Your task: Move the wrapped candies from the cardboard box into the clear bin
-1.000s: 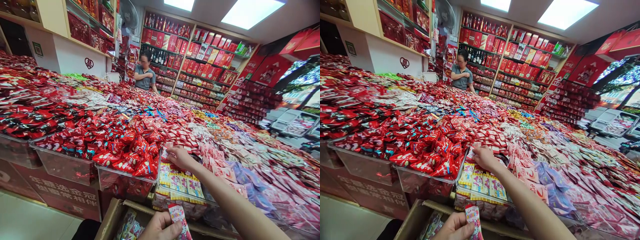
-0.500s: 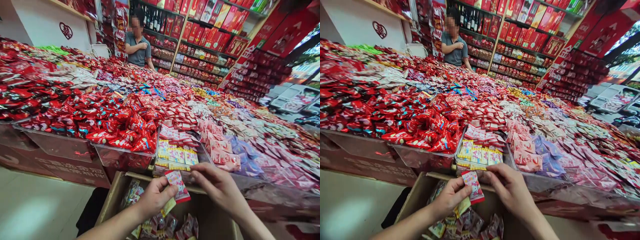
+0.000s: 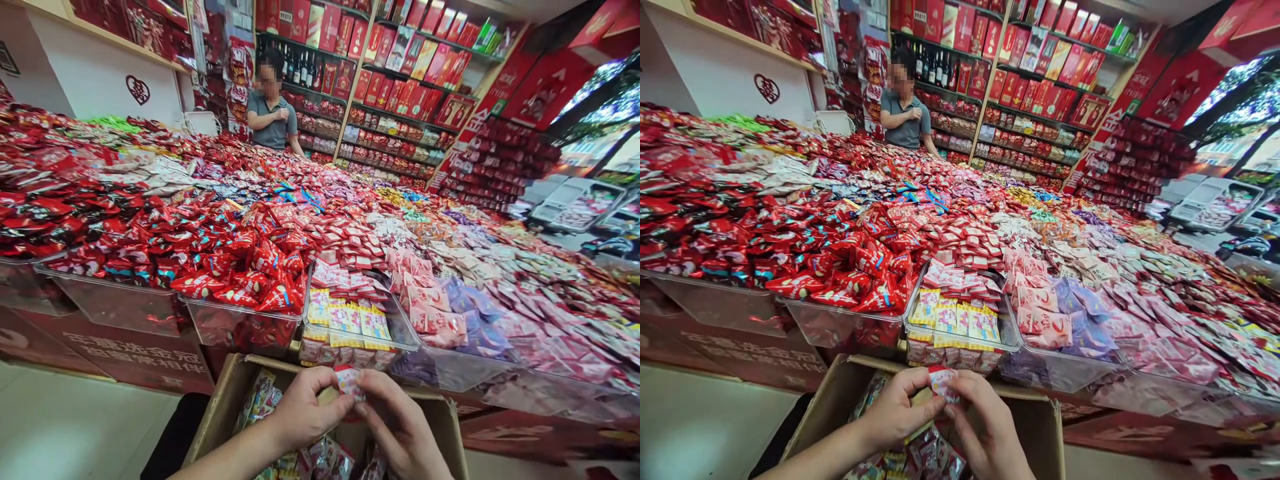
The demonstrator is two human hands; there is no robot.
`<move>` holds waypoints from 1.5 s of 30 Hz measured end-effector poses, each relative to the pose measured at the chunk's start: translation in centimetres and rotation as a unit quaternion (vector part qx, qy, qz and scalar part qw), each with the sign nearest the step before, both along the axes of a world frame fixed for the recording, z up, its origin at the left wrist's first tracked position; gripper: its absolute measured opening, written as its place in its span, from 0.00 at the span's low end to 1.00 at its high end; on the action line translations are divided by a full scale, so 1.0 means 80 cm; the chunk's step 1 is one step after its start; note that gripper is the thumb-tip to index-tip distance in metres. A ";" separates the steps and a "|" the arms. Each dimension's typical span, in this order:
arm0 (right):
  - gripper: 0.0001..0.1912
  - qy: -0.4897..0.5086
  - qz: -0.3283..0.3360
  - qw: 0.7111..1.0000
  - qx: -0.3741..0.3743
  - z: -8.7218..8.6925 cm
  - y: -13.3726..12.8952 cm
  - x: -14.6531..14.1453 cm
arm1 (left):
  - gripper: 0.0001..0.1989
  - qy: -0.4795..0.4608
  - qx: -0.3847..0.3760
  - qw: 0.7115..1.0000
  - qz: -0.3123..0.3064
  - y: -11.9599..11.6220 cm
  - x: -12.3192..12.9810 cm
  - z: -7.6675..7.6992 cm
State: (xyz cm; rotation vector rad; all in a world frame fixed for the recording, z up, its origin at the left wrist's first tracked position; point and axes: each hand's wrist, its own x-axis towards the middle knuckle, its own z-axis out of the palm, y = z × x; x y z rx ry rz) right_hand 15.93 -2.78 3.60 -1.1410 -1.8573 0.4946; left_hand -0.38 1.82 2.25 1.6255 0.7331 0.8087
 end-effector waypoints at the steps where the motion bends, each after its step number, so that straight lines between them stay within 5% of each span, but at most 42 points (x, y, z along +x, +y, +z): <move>1: 0.14 -0.013 0.018 1.000 0.009 0.001 0.000 0.001 | 0.11 0.025 0.032 0.999 -0.002 0.000 -0.001 0.000; 7: 0.10 0.121 -0.053 0.979 -0.153 -0.009 -0.007 0.004 | 0.08 0.100 0.159 0.982 -0.030 -0.005 0.000 -0.011; 13: 0.08 0.289 -0.037 0.940 -0.177 -0.029 -0.010 0.001 | 0.11 0.101 0.088 0.991 -0.010 -0.010 0.003 -0.007; 18: 0.03 0.177 0.032 0.975 -0.132 -0.028 -0.010 0.011 | 0.13 0.041 0.019 0.999 -0.013 -0.007 0.002 -0.006; 22: 0.04 0.121 -0.018 0.985 -0.122 0.023 0.016 0.028 | 0.13 0.034 0.022 0.999 0.034 -0.005 0.001 -0.014; 27: 0.10 0.007 -0.104 0.986 -0.131 0.086 0.134 0.042 | 0.11 0.074 0.052 0.994 0.068 -0.008 0.000 -0.017; 30: 0.09 -0.107 -0.157 0.974 -0.124 0.093 0.207 0.036 | 0.11 0.071 0.096 0.992 0.042 -0.007 0.000 -0.014; 33: 0.08 -0.223 -0.183 0.950 -0.117 0.089 0.243 0.021 | 0.11 0.059 0.122 0.991 0.016 -0.002 0.003 -0.018; 39: 0.09 -0.311 -0.164 0.934 -0.065 0.077 0.248 -0.002 | 0.12 0.033 0.139 0.989 -0.035 0.008 0.007 -0.038; 42: 0.10 -0.338 -0.158 0.927 -0.042 0.079 0.246 -0.003 | 0.10 0.014 0.128 0.992 -0.003 0.004 0.003 -0.032; 45: 0.09 -0.307 -0.153 0.939 -0.003 0.087 0.218 -0.001 | 0.13 -0.055 0.032 0.997 0.045 -0.002 -0.001 -0.022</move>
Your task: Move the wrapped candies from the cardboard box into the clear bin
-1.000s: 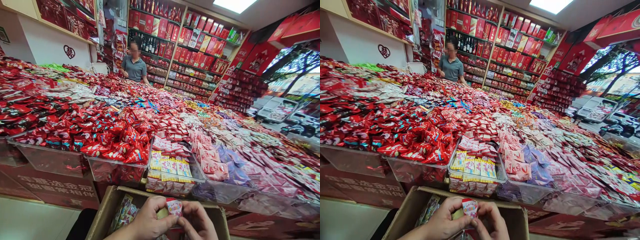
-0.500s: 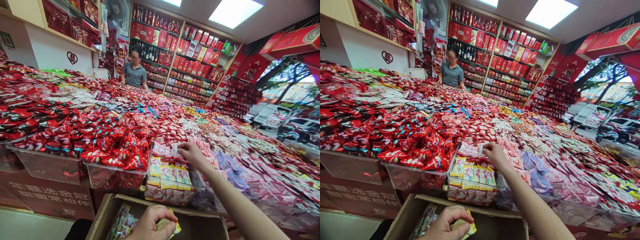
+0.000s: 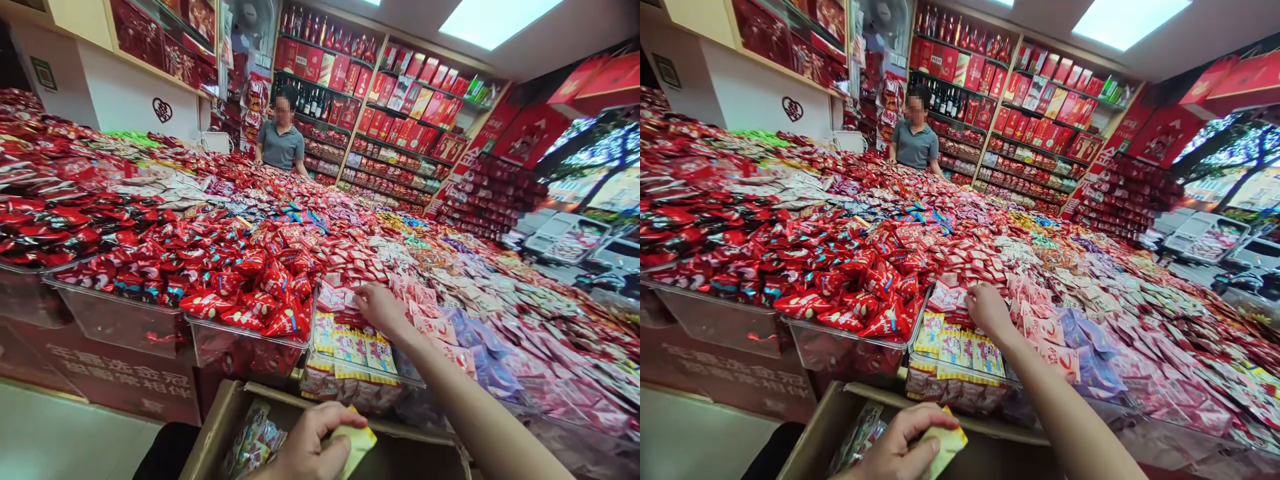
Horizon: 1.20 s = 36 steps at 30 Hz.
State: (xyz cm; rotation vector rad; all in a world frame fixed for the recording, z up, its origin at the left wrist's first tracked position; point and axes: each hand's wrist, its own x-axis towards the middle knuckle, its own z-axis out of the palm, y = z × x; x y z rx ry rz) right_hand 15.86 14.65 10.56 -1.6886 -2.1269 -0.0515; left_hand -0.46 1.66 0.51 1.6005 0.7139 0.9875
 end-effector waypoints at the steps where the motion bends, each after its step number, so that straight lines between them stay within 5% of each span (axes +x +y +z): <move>1: 0.09 0.034 0.017 0.999 0.018 0.002 -0.019 0.001 | 0.14 -0.038 -0.049 0.998 -0.003 -0.001 0.000 0.003; 4: 0.09 0.170 0.069 0.982 0.049 -0.001 -0.095 0.003 | 0.19 -0.182 -0.155 0.970 -0.050 0.000 0.001 0.012; 6: 0.08 0.229 0.046 0.971 0.045 -0.015 -0.149 0.004 | 0.22 -0.248 -0.178 0.949 -0.077 0.001 0.003 0.017; 10: 0.17 0.376 -0.022 0.923 -0.072 -0.067 -0.215 0.003 | 0.24 -0.240 -0.215 0.939 -0.122 -0.002 0.009 0.018; 12: 0.11 0.418 -0.007 0.902 -0.107 -0.092 -0.226 0.005 | 0.25 -0.204 -0.222 0.943 -0.139 -0.005 0.012 0.013; 15: 0.03 0.458 0.003 0.887 -0.059 -0.110 -0.235 0.012 | 0.25 -0.151 -0.250 0.945 -0.145 -0.006 0.016 0.005; 20: 0.09 0.452 0.087 0.887 -0.036 -0.100 -0.256 0.020 | 0.20 -0.115 -0.397 0.892 -0.184 -0.002 0.016 0.005; 23: 0.10 0.435 0.138 0.885 -0.089 -0.099 -0.266 0.016 | 0.21 -0.144 -0.366 0.906 -0.157 -0.003 0.017 0.007; 27: 0.13 0.549 0.042 0.831 -0.080 -0.123 -0.270 0.006 | 0.25 -0.155 -0.318 0.926 -0.134 -0.006 0.020 0.005; 31: 0.10 0.628 -0.066 0.760 -0.150 -0.144 -0.271 -0.002 | 0.23 -0.123 -0.322 0.932 -0.111 -0.007 0.022 0.002; 36: 0.13 0.616 -0.068 0.769 -0.159 -0.144 -0.272 -0.011 | 0.13 -0.098 -0.278 0.948 -0.124 -0.005 0.021 0.003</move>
